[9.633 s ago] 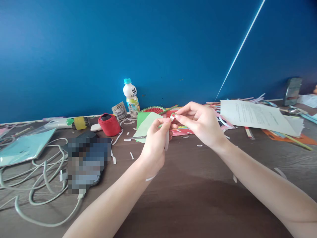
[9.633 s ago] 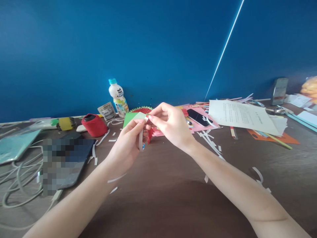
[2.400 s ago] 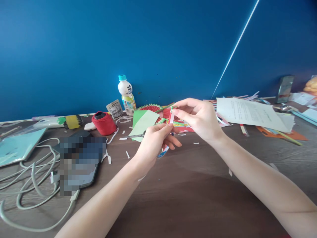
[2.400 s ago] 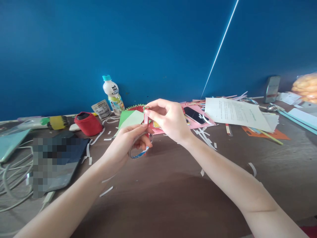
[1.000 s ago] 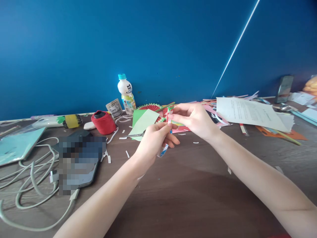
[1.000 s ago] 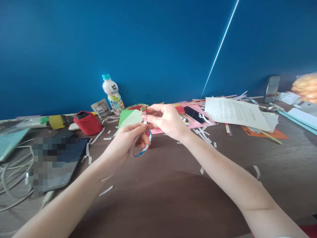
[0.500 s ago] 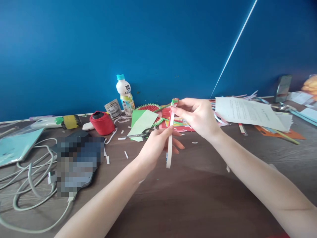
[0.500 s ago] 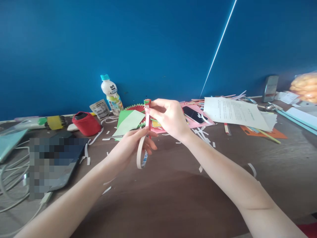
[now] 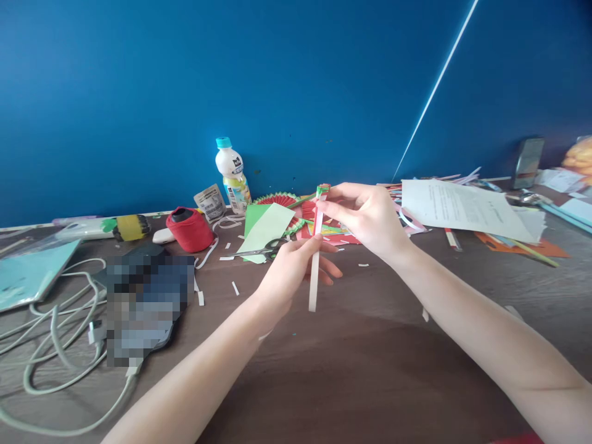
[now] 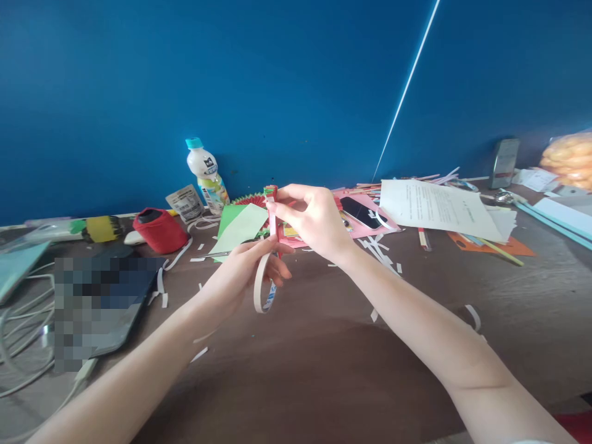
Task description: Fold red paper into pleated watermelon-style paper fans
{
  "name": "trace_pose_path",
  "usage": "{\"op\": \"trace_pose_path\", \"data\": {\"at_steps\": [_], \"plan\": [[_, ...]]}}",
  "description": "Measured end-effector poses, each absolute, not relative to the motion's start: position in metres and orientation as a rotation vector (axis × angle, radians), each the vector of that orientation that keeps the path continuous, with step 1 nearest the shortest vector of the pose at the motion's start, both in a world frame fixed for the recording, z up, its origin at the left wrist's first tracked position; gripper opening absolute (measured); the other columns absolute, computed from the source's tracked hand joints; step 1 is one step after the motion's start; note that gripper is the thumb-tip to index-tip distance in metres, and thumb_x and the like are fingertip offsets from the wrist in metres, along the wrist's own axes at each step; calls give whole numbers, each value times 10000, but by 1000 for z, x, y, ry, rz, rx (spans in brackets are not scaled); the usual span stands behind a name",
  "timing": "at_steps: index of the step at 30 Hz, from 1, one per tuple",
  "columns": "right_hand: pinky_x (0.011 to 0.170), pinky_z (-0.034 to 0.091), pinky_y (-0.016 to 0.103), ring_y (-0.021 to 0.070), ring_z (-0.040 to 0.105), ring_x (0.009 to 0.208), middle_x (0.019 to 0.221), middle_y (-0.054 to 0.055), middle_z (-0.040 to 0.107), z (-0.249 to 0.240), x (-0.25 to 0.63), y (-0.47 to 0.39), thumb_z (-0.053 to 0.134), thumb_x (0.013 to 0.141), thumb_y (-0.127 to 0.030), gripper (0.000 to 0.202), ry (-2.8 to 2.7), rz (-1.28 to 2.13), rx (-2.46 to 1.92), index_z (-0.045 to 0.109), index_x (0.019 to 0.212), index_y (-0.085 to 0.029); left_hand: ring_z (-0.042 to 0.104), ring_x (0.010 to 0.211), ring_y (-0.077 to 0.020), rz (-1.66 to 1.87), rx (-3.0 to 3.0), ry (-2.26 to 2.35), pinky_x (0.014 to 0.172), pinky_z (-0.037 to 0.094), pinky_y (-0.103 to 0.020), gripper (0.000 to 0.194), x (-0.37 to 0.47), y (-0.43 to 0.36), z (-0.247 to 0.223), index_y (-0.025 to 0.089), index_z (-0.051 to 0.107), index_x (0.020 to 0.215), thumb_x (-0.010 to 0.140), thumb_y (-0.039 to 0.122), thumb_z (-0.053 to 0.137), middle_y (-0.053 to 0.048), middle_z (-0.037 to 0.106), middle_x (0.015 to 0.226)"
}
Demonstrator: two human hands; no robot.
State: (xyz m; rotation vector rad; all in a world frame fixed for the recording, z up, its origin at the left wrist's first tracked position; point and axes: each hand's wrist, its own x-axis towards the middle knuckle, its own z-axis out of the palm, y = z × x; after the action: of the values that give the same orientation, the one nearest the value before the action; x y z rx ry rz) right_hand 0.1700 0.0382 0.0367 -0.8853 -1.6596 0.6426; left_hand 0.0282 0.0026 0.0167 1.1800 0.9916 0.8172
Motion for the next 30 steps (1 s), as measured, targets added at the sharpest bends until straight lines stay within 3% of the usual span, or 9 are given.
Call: {"op": "trace_pose_path", "data": {"at_steps": [30], "plan": [[614,524,290,149,628,656,751,19,675,36,170,37,656,717,-366,194,-1676,663,-889,673,764,-178,567,519,-109,811,1149,941,554,423,-221,349,25,11,8,135,653,834,812,435,476,-36,637,571]]}}
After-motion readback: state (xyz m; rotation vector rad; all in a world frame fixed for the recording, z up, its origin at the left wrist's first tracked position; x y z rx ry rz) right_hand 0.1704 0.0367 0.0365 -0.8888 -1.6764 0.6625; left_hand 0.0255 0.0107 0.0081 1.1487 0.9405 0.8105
